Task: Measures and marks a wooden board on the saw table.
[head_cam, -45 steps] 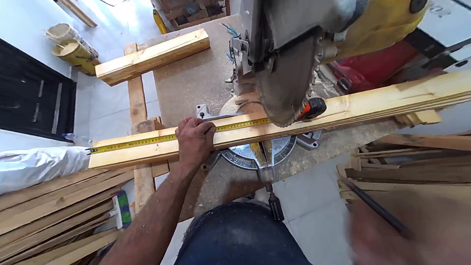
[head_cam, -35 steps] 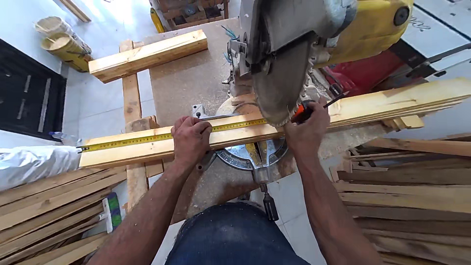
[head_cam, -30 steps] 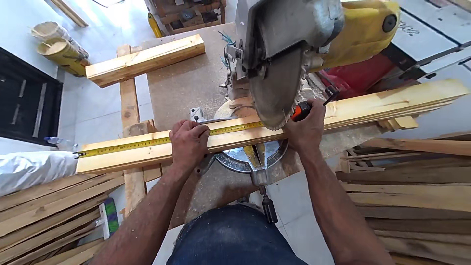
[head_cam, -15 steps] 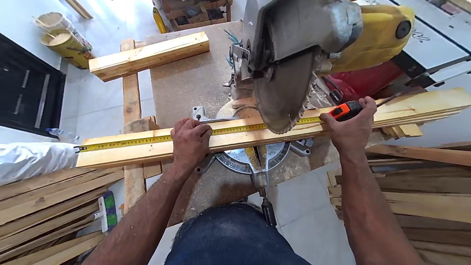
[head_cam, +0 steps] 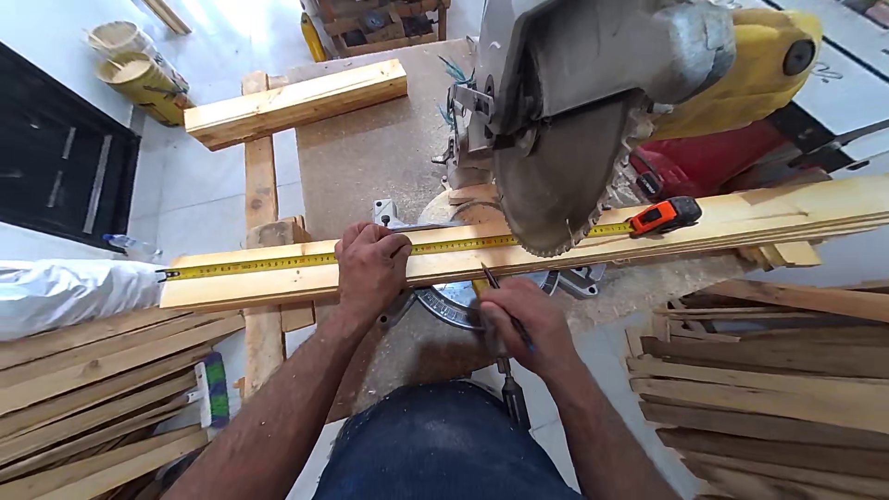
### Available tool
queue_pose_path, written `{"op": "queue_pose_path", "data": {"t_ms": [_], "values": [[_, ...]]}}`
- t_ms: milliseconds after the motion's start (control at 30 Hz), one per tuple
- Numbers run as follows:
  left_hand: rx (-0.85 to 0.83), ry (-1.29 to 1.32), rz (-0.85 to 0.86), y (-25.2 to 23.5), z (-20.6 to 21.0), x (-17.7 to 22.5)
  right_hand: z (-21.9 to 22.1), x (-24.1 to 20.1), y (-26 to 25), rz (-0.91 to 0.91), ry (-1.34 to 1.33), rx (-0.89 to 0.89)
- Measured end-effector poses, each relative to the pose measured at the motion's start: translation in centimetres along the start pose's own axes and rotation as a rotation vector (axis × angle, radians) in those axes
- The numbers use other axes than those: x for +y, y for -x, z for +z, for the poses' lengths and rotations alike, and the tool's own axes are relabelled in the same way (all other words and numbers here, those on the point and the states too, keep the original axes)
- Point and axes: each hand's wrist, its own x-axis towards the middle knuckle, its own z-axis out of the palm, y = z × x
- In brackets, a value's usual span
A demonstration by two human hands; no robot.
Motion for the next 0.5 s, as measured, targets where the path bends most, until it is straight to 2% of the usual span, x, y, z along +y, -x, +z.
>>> {"op": "queue_pose_path", "data": {"t_ms": [67,167,267,367,433,500], "values": [[-0.003,-0.005,-0.005,0.0,0.0,0.0,0.6,0.7,-1.3,-0.061,0.249,-0.101],[0.002,-0.007,-0.001,0.0,0.0,0.1,1.6,3.0,-2.2,-0.053,0.425,-0.158],[-0.002,0.008,-0.008,-0.1,-0.1,0.1,2.6,5.0,-1.9,-0.041,0.400,-0.067],[-0.075,0.057,0.000,0.0,-1.2,-0.5,2.9,5.3,-1.8,-0.040,0.350,0.003],[-0.089,0.023,0.023,0.5,-3.0,-2.4,3.0,5.3,-1.8,-0.047,0.337,0.032],[-0.034,-0.061,0.006,1.4,-5.9,-5.9,3.2,5.5,-1.8,-0.053,0.331,0.046]]}}
